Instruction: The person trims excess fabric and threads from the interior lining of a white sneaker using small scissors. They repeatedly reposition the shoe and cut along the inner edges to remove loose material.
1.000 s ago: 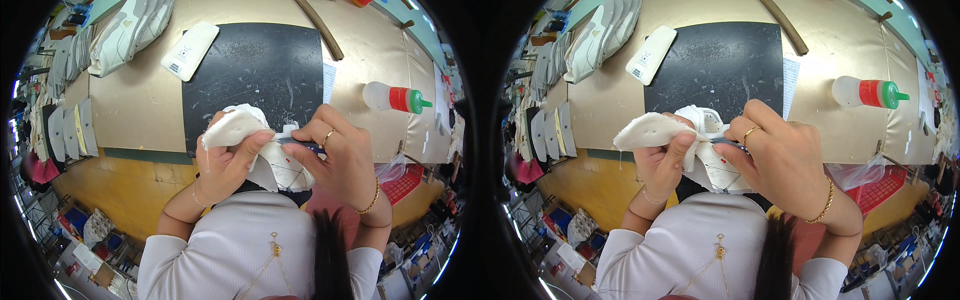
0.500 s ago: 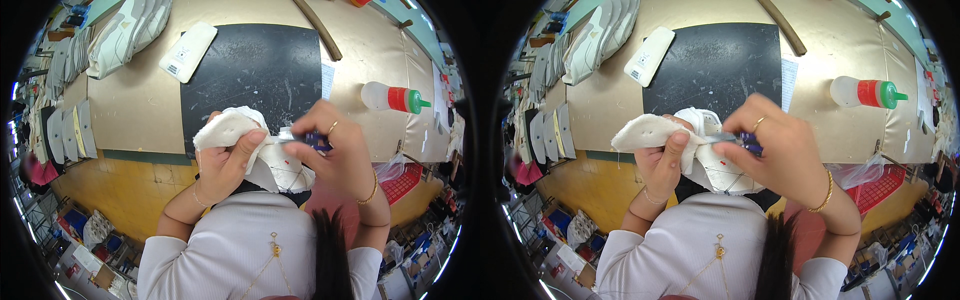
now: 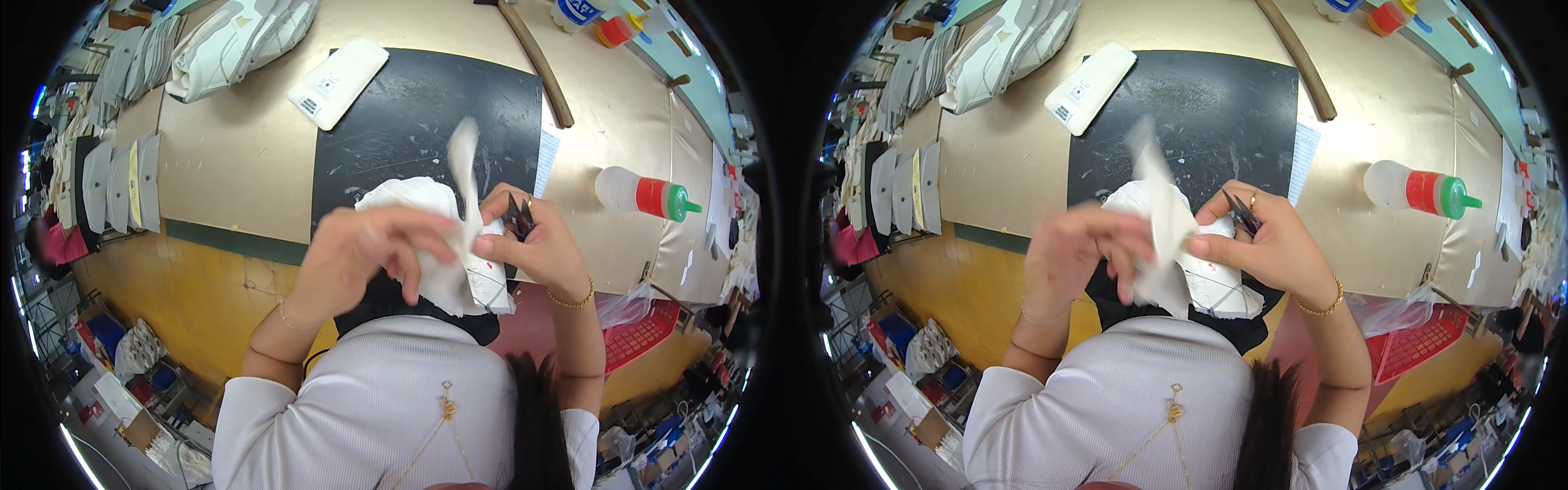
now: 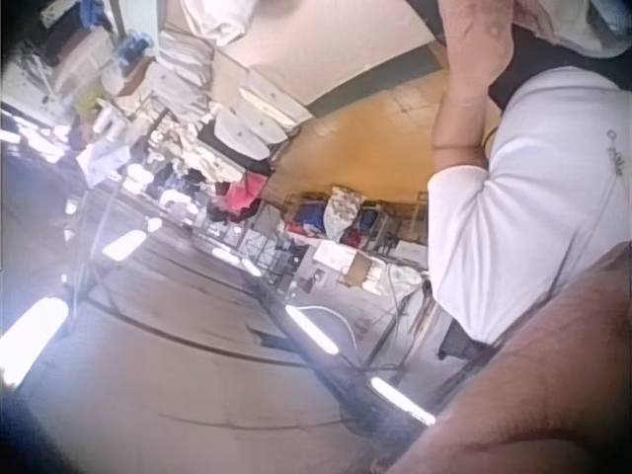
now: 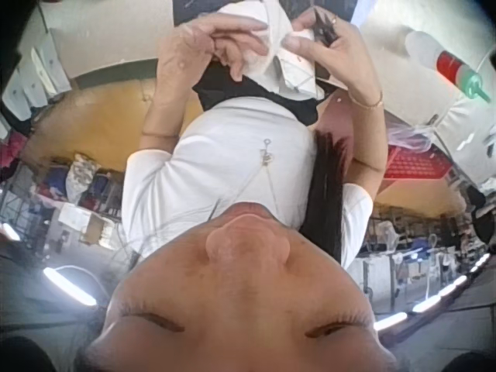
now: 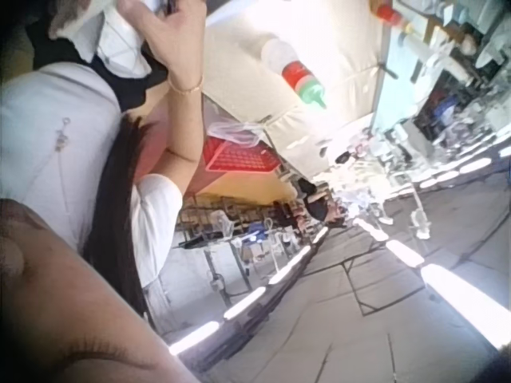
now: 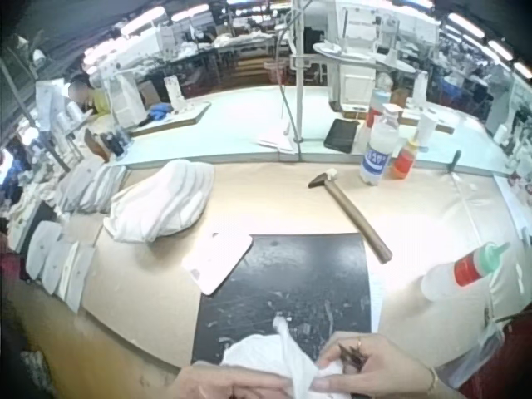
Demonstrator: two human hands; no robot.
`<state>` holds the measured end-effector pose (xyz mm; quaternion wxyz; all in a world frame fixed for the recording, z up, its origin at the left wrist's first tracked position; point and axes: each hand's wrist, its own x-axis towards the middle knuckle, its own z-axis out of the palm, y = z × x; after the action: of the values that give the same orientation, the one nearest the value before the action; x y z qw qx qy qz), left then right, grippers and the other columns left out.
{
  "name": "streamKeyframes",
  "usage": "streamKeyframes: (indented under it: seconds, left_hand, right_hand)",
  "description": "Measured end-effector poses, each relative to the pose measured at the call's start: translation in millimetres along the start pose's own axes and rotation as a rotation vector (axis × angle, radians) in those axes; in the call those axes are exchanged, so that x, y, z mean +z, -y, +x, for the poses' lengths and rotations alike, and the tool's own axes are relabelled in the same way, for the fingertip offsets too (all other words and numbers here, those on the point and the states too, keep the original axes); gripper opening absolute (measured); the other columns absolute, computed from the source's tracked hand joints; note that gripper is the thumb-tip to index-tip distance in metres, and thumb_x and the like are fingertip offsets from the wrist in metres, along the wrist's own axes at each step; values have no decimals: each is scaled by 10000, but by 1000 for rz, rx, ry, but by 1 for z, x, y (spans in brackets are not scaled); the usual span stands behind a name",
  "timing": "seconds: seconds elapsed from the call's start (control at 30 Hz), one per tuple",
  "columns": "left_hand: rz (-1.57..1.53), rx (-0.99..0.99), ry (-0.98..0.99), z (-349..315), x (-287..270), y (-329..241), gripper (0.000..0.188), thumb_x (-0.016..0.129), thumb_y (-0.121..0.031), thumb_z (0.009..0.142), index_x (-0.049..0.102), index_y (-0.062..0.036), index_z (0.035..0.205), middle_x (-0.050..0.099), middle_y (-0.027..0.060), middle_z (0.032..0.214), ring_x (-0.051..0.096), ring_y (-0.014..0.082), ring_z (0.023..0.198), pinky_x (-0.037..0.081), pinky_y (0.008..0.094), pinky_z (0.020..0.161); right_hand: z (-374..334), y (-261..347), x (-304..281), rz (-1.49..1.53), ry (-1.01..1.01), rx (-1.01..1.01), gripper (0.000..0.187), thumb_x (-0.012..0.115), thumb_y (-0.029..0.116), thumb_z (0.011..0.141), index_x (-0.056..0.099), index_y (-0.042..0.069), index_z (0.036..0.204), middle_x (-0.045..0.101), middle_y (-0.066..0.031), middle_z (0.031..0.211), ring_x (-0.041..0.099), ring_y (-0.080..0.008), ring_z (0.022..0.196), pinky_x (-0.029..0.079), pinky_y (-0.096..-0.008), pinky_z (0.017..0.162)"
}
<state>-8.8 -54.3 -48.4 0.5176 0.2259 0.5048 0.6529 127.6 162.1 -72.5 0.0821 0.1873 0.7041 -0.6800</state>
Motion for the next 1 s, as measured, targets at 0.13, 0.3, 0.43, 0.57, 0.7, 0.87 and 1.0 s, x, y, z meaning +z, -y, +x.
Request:
streamKeyframes:
  seconds: [0.13, 0.3, 0.43, 0.57, 0.7, 0.87, 1.0]
  left_hand:
    - [61, 321, 383, -10, -4, 11, 525, 720, -529, 855, 758, -34, 1026, 733, 85, 754, 613, 138, 518, 472, 269, 504]
    - [116, 501, 467, -16, -29, 9, 491, 895, -435, 679, 753, -48, 946, 666, 9, 655, 561, 144, 488, 425, 255, 497]
    - [630, 470, -70, -21, -21, -9, 628, 928, -462, 583, 717, -52, 1009, 633, 21, 785, 602, 184, 719, 453, 309, 677]
    - [897, 470, -249, -9, 22, 6, 673, 927, -426, 560, 690, -49, 1064, 591, 70, 1006, 555, 246, 973, 423, 372, 847]
    - [937, 518, -173, -2, 24, 30, 501, 881, -213, 617, 707, -60, 1061, 591, 73, 1049, 543, 270, 1015, 440, 373, 863]
    - [878, 465, -76, 2, 14, 25, 332, 788, -37, 620, 719, -57, 945, 614, 55, 960, 573, 256, 924, 440, 369, 811]
    - [788, 478, -230, 6, 21, 38, 226, 745, 8, 686, 682, -60, 892, 575, 60, 870, 547, 254, 822, 388, 370, 784]
  right_hand:
    - [-1, -20, 6, 2, -29, -234, 310, 851, 171, 737, 671, 37, 952, 666, -12, 848, 591, -77, 731, 488, -244, 666]
    - [-9, -21, 5, -101, -48, -175, 281, 817, 107, 674, 694, 47, 920, 672, -52, 942, 624, -122, 843, 508, -275, 768]
    - [-12, -18, 4, 33, 2, -206, 204, 764, 119, 719, 714, 40, 900, 624, -56, 903, 593, -124, 809, 471, -256, 708]
    - [-14, -14, 12, 5, 6, -217, 189, 755, 102, 733, 702, 23, 896, 629, -66, 915, 602, -140, 817, 480, -266, 719]
    - [-17, -15, 16, -48, 1, -267, 226, 771, 106, 721, 683, 11, 906, 629, -81, 925, 614, -160, 821, 486, -268, 727]
    - [-22, -15, 24, 58, -62, -162, 253, 827, 116, 723, 677, 23, 904, 638, -49, 896, 594, -114, 785, 474, -248, 701]
    - [-25, -9, 23, 14, -78, 9, 219, 841, 133, 766, 683, 42, 887, 624, 21, 855, 418, 16, 581, 277, -170, 483]
